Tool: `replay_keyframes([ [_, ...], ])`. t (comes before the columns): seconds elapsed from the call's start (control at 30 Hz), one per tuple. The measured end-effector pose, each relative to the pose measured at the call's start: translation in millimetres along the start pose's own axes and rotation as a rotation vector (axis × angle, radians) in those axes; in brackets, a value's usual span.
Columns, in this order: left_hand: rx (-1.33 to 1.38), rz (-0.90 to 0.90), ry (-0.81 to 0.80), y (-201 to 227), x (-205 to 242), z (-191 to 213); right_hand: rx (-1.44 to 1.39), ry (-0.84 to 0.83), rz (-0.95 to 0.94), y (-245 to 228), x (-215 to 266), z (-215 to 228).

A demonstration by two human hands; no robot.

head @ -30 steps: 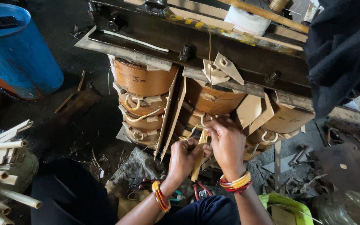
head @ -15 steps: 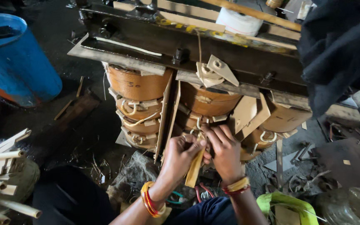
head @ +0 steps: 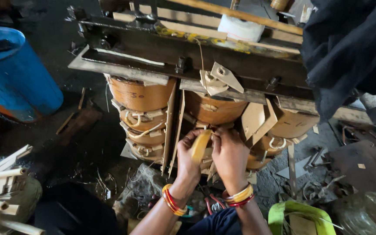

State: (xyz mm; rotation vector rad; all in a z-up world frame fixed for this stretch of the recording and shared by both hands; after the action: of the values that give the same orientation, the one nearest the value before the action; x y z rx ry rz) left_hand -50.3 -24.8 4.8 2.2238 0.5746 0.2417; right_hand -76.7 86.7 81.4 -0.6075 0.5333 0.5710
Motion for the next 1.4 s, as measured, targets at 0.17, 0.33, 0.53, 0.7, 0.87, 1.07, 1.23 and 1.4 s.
replay_keyframes([
  [0.17, -0.117, -0.004, 0.129, 1.5, -2.1, -0.6, -0.177, 0.198, 0.032, 2.9, 10.8, 0.4],
  [0.33, -0.275, -0.077, 0.190, 5.1, -3.5, -0.3, 0.023, 0.174, 0.298, -2.2, 22.5, -5.5],
  [0.53, -0.118, -0.132, 0.146, 3.8, 3.7, -3.2, 0.007, 0.105, 0.379, -0.1, 29.4, -5.4],
  [0.7, -0.063, -0.256, 0.132, 7.5, 11.3, -4.5, 0.066, -0.163, 0.148, 8.2, 15.6, -13.5],
  [0.87, 0.020, -0.102, 0.145, 1.1, 18.5, -1.5, -0.042, -0.192, 0.110, -0.9, 4.0, 2.1],
  [1.07, -0.094, -0.191, 0.139, 3.8, 24.3, 1.3, -0.157, -0.149, 0.056, -13.0, 3.3, 7.0],
  [1.23, -0.339, -0.193, 0.141, 10.9, 15.4, 6.3, -0.222, -0.132, 0.094, -13.1, -0.4, 14.5],
  [1.4, -0.447, -0.267, 0.034, 20.1, 6.5, 13.7, -0.142, -0.247, 0.004, -9.8, -0.5, 7.8],
])
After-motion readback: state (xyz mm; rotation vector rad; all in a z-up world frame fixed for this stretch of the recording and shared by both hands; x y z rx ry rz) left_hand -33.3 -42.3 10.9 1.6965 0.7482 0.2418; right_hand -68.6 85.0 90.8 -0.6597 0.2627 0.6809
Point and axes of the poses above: each hand's wrist, its own x-axis away from the middle knuckle, its own z-axis out of the back of the hand, y = z × x, the point moved 5 cm from there along -x, towards the middle knuckle, and after that the axes turned 2 degrees about -y, right-handed, at the moved point
